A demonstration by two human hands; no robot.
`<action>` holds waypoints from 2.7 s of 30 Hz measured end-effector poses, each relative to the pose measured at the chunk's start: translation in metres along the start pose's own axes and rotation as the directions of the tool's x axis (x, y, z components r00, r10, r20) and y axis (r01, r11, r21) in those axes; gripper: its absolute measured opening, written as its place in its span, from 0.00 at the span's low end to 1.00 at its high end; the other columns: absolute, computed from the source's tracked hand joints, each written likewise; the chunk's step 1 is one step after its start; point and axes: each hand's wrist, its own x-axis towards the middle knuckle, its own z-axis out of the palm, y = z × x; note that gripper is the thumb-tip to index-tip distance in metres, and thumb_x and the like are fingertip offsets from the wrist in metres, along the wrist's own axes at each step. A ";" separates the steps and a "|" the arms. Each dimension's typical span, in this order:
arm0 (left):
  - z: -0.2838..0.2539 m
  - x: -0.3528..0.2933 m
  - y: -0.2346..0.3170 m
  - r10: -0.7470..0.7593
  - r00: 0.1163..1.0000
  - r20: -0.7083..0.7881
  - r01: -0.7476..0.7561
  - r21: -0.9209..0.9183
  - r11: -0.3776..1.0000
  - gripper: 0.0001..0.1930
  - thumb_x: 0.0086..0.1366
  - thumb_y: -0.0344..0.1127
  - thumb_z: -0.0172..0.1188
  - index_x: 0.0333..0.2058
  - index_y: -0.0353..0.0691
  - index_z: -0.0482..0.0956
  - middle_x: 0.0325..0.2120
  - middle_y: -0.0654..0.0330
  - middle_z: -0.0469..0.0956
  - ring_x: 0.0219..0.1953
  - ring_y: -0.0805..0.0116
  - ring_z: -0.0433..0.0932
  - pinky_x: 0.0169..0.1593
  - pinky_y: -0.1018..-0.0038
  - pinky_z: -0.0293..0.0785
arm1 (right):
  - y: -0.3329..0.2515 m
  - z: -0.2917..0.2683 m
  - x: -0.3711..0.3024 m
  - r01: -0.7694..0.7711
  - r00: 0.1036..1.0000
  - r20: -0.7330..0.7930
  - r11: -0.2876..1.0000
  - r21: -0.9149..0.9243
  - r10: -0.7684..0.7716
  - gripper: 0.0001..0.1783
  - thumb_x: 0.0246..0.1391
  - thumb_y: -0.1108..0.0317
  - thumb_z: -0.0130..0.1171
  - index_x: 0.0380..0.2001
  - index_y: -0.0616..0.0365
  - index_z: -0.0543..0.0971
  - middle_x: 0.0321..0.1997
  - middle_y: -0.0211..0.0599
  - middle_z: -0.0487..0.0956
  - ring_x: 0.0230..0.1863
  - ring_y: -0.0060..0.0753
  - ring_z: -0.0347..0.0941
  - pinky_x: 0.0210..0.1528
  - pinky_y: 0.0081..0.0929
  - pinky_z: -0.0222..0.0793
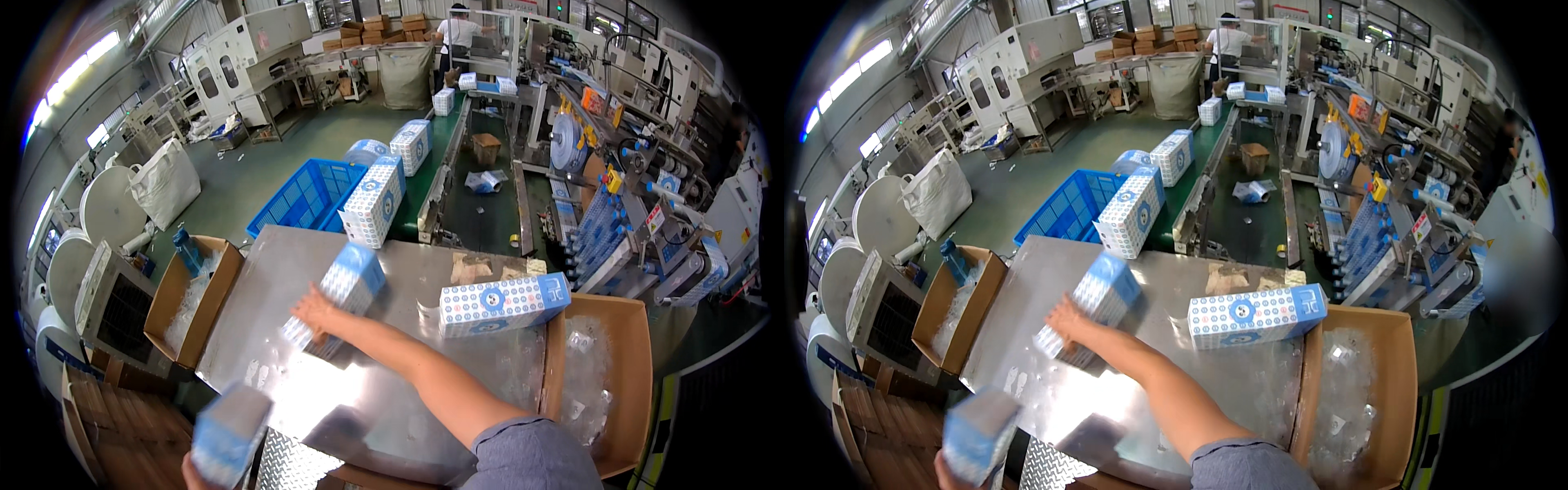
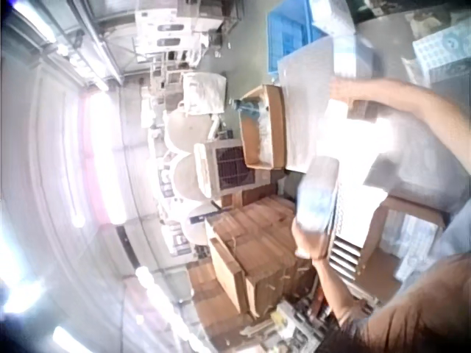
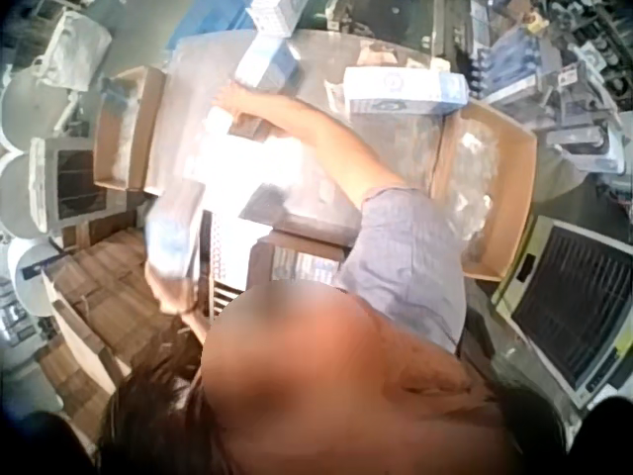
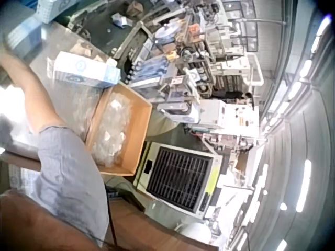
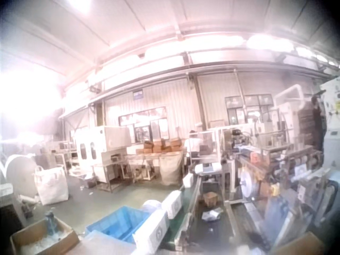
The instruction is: The person packs small blue and white product boxes into larger cardboard shipping boxes. They place bubble wrap inside the boxes, arrange the product boxes, and then close the flaps of the cardboard boxes. The person works at a metal table in a warehouse setting.
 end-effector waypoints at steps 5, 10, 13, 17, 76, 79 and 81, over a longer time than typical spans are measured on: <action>-0.044 -0.109 0.101 0.040 0.976 -0.213 -0.102 -0.288 0.952 0.26 0.64 0.34 0.61 0.59 0.32 0.69 0.56 0.48 0.74 0.56 0.57 0.74 0.56 0.64 0.73 | -0.103 0.004 -0.071 0.089 0.991 -0.115 0.981 0.171 -0.070 0.66 0.28 0.48 0.76 0.73 0.45 0.55 0.61 0.49 0.72 0.65 0.47 0.67 0.67 0.61 0.54; -0.018 -0.206 0.074 -0.301 0.949 -0.094 0.177 -0.630 0.756 0.33 0.50 0.38 0.71 0.55 0.34 0.71 0.48 0.47 0.76 0.50 0.51 0.75 0.53 0.60 0.72 | -0.063 0.033 -0.126 0.056 0.966 -0.245 0.855 0.515 0.084 0.62 0.23 0.53 0.77 0.68 0.49 0.63 0.61 0.52 0.74 0.59 0.52 0.73 0.62 0.44 0.67; -0.011 -0.251 0.051 -0.348 0.937 0.001 0.244 -0.716 0.654 0.38 0.42 0.41 0.77 0.53 0.36 0.73 0.44 0.47 0.77 0.46 0.48 0.76 0.51 0.58 0.71 | -0.037 -0.004 -0.179 0.059 0.878 -0.397 0.761 0.647 0.269 0.60 0.24 0.63 0.81 0.67 0.55 0.65 0.66 0.49 0.70 0.67 0.47 0.66 0.69 0.37 0.60; 0.004 -0.275 -0.003 -0.227 0.962 0.151 0.118 0.521 0.846 0.33 0.37 0.30 0.68 0.48 0.43 0.75 0.36 0.55 0.73 0.47 0.53 0.73 0.52 0.60 0.66 | -0.063 -0.058 -0.218 0.328 0.882 -0.286 -0.054 0.943 0.375 0.38 0.48 0.72 0.70 0.64 0.59 0.69 0.61 0.42 0.75 0.60 0.37 0.73 0.63 0.34 0.67; 0.082 -0.398 -0.144 -0.554 0.793 -0.253 0.556 -0.073 0.828 0.29 0.71 0.50 0.53 0.68 0.53 0.63 0.72 0.42 0.45 0.73 0.44 0.50 0.73 0.56 0.48 | -0.332 0.185 -0.295 0.281 0.937 -0.340 0.741 0.610 -0.075 0.27 0.71 0.56 0.40 0.62 0.67 0.66 0.62 0.56 0.68 0.64 0.56 0.61 0.68 0.45 0.53; 0.064 -0.419 -0.168 -0.595 0.790 -0.147 0.537 -0.300 0.788 0.26 0.74 0.46 0.48 0.68 0.53 0.62 0.72 0.41 0.44 0.73 0.43 0.48 0.72 0.61 0.50 | -0.353 0.209 -0.327 0.028 0.974 -0.150 0.572 0.820 0.168 0.29 0.72 0.54 0.38 0.64 0.68 0.64 0.66 0.56 0.66 0.67 0.53 0.60 0.69 0.42 0.53; 0.039 -0.419 -0.200 -0.567 0.817 -0.104 0.508 -0.335 0.793 0.24 0.76 0.45 0.45 0.68 0.53 0.63 0.73 0.42 0.43 0.73 0.44 0.48 0.72 0.62 0.51 | -0.380 0.221 -0.340 -0.128 0.969 -0.009 0.532 0.837 0.249 0.32 0.73 0.52 0.34 0.68 0.68 0.58 0.71 0.55 0.60 0.69 0.51 0.59 0.71 0.40 0.52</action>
